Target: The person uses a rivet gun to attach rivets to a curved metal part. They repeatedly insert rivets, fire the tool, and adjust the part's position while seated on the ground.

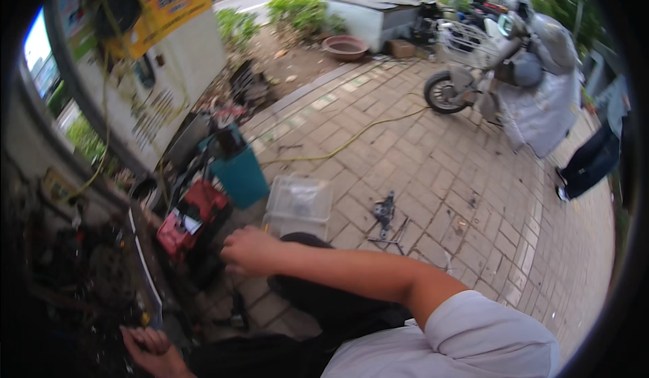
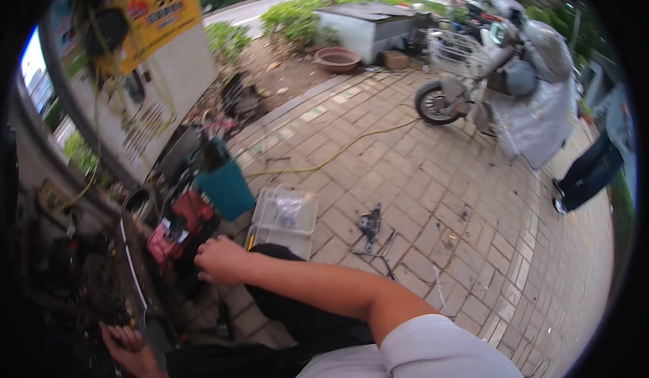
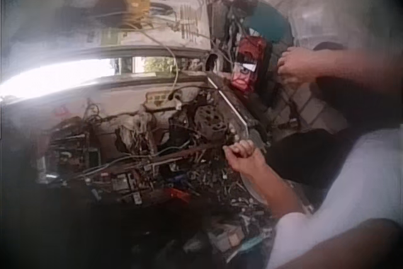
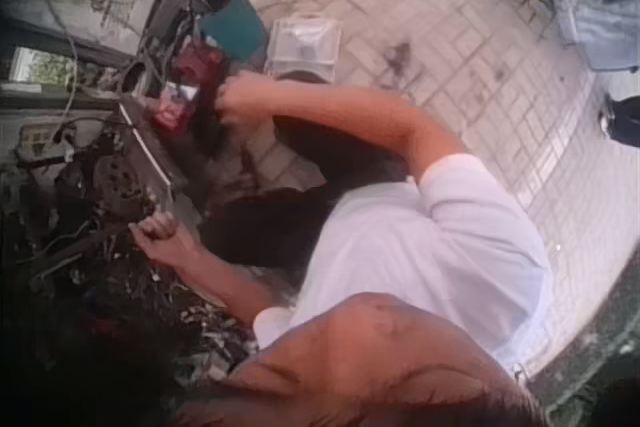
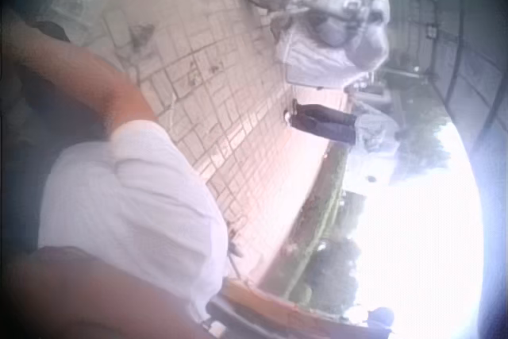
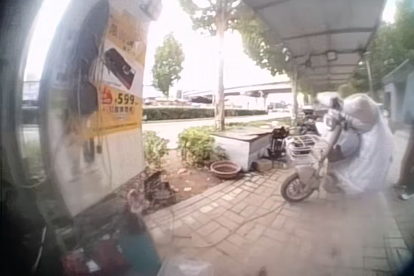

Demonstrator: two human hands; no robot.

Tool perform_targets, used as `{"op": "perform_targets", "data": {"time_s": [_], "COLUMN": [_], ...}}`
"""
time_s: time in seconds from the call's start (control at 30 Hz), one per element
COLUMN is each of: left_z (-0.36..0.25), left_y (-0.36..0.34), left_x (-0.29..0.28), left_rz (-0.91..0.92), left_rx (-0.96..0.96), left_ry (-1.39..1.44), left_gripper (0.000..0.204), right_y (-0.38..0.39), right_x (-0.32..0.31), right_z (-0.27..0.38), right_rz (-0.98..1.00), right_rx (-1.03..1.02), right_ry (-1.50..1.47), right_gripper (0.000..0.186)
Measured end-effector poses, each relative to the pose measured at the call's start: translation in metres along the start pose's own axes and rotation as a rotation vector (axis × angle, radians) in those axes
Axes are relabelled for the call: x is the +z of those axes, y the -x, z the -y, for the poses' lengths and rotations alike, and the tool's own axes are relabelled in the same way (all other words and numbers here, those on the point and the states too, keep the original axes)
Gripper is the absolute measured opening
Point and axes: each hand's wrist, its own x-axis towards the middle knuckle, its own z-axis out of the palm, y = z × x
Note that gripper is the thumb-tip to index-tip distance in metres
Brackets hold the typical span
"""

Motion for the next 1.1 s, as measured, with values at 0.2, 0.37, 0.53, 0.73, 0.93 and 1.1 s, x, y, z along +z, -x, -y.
{"op": "perform_targets", "data": {"time_s": [0.2, 0.37, 0.53, 0.73, 0.93, 1.1], "left_z": [0.015, 0.018, 0.023, 0.029, 0.036, 0.043], "left_y": [0.024, 0.047, 0.048, 0.038, 0.037, 0.028], "left_x": [-0.006, -0.028, -0.03, -0.049, -0.053, -0.045], "left_rz": [-0.703, -0.67, -0.879, -0.892, -0.957, -1.122], "left_rx": [0.271, 0.194, 0.19, 0.104, 0.065, 0.06], "left_ry": [-0.316, -0.531, -0.71, -0.738, -0.847, -0.926], "left_gripper": [0.036, 0.036, 0.035, 0.034, 0.034, 0.032], "right_y": [-0.02, -0.046, -0.017, 0.114, 0.121, 0.126], "right_x": [-0.026, -0.015, 0.075, 0.261, 0.305, 0.303], "right_z": [0.026, -0.017, -0.141, -0.152, -0.156, -0.167], "right_rz": [0.46, 0.071, 0.148, 0.506, 0.662, 0.707], "right_rx": [0.109, 0.471, 0.875, 0.805, 0.7, 0.683], "right_ry": [-0.136, -0.592, -0.245, 0.055, 0.03, 0.023], "right_gripper": [0.033, 0.027, 0.031, 0.03, 0.03, 0.025]}}
